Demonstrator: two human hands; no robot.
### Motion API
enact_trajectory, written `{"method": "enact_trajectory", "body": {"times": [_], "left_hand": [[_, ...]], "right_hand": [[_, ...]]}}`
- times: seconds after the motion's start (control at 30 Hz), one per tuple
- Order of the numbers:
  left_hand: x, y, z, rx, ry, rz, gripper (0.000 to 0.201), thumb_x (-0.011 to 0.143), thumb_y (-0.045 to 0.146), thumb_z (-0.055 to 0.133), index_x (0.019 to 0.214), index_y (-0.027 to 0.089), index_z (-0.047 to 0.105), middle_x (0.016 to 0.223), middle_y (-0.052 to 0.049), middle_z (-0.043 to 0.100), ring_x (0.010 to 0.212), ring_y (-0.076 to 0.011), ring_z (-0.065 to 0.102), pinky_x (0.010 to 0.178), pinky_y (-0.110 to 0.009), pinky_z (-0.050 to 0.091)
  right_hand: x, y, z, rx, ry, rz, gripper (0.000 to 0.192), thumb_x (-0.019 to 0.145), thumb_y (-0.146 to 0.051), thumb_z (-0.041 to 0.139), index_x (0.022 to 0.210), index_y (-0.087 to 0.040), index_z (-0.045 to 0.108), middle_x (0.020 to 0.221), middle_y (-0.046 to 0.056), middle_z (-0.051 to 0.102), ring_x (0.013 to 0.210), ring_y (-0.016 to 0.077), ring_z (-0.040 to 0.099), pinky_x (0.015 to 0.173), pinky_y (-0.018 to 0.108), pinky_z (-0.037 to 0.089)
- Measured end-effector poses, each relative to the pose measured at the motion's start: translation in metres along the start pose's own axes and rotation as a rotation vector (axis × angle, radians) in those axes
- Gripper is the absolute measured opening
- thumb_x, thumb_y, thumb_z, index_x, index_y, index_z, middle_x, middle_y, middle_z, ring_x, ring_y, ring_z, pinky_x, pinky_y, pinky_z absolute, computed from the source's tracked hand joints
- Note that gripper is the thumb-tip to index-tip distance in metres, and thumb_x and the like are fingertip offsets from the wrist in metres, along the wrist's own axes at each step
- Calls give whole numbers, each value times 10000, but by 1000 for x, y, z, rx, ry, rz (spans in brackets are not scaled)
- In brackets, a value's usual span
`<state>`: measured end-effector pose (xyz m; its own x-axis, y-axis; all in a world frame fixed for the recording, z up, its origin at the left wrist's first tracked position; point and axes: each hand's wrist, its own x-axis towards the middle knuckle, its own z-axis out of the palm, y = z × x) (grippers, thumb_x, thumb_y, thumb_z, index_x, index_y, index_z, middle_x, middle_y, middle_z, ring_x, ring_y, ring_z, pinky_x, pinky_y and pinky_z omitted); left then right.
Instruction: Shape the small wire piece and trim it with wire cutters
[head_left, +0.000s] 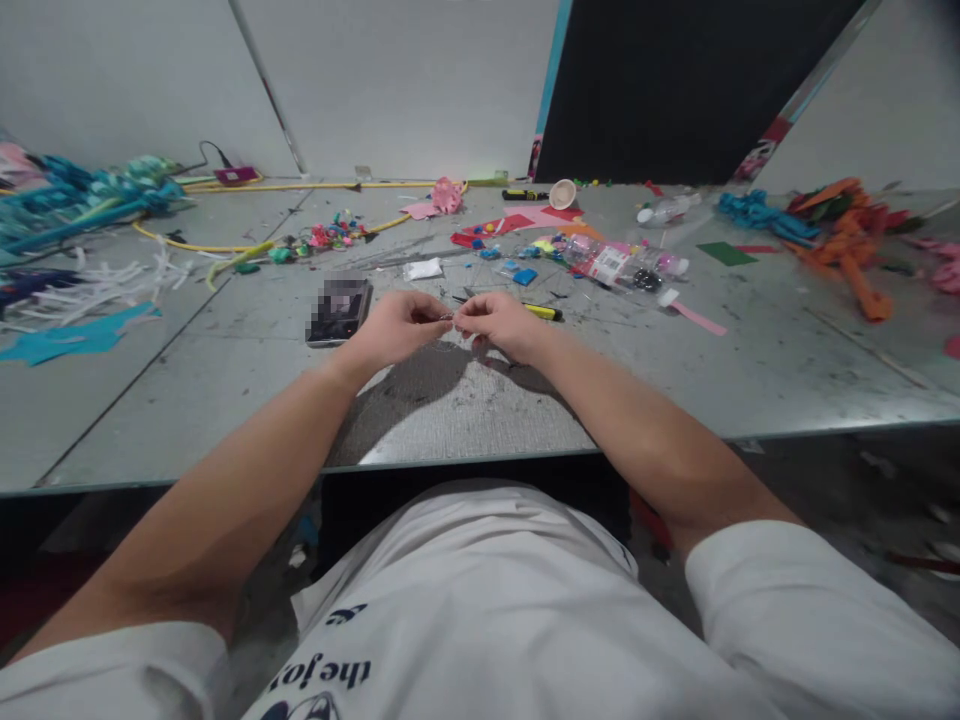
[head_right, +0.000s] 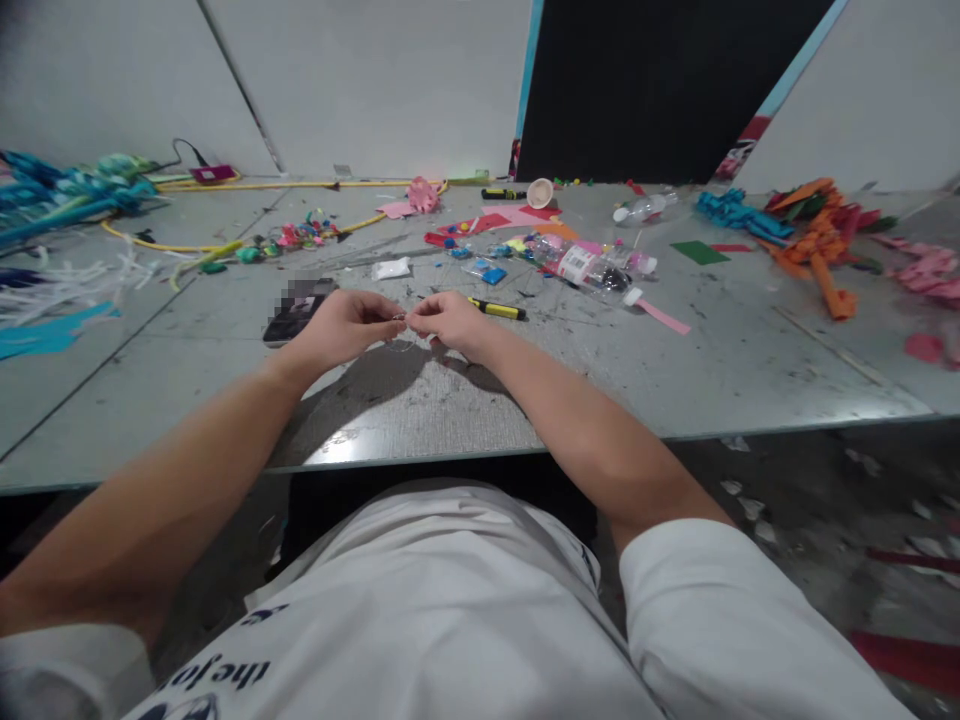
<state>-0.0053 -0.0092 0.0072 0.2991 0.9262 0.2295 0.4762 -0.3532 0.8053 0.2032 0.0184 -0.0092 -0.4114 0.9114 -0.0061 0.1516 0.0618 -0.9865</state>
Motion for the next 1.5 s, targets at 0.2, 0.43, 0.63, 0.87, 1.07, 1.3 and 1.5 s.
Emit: {"method": "enact_trajectory", "body": {"times": [0.2,0.43,0.63,0.87,1.07,1.3,1.5], "left_hand": [[-1,1,-3,89,25,164,296,842,451,789,871,158,822,758,-60,764,682,-161,621,635,-293,459],[-1,-2,-4,146,29,177,280,844,451,781,829,173,811,739,-54,758,673,-163,615,633,-301,449],[-2,4,-3,63,-10,57,267,785,438,805,809,172,809,688,-51,729,612,-144,566,569,-283,400],[-3,4,-3,-24,-45,31,256,733,406,827,809,162,815,695,-59,746,616,-148,599,570,-279,430],[-2,3,-2,-49,-31,26,258,740,399,821,830,158,806,699,-50,737,620,-144,596,565,-269,421],[1,1,2,-32,36,58,254,758,403,814,831,161,798,744,-58,747,663,-151,604,608,-281,443],[-1,4,3,-33,25,31,257,757,407,814,818,157,804,752,-66,755,674,-157,613,622,-296,444]], "right_hand": [[-1,-10,-16,-70,-88,-67,210,828,-320,897,804,-200,726,785,36,717,728,143,621,635,256,516],[1,-7,-19,-216,-130,-188,166,841,-310,847,892,-191,744,809,19,719,745,142,597,667,269,498],[-1,-7,-13,-294,-55,-259,89,828,-198,830,833,-187,742,783,13,713,759,154,613,770,322,514],[-2,-5,-8,-288,-36,-205,166,808,-177,866,753,-182,709,717,11,676,673,142,551,662,305,436],[-4,-6,-9,-362,14,-294,143,817,-268,832,786,-171,731,734,16,690,699,151,573,678,303,434],[-7,-11,-9,-494,55,-375,104,831,-244,698,818,-166,765,731,25,712,710,158,605,699,299,450],[-8,-10,-6,-555,75,-413,70,772,-230,698,759,-173,736,681,7,677,656,142,564,680,296,432]]}}
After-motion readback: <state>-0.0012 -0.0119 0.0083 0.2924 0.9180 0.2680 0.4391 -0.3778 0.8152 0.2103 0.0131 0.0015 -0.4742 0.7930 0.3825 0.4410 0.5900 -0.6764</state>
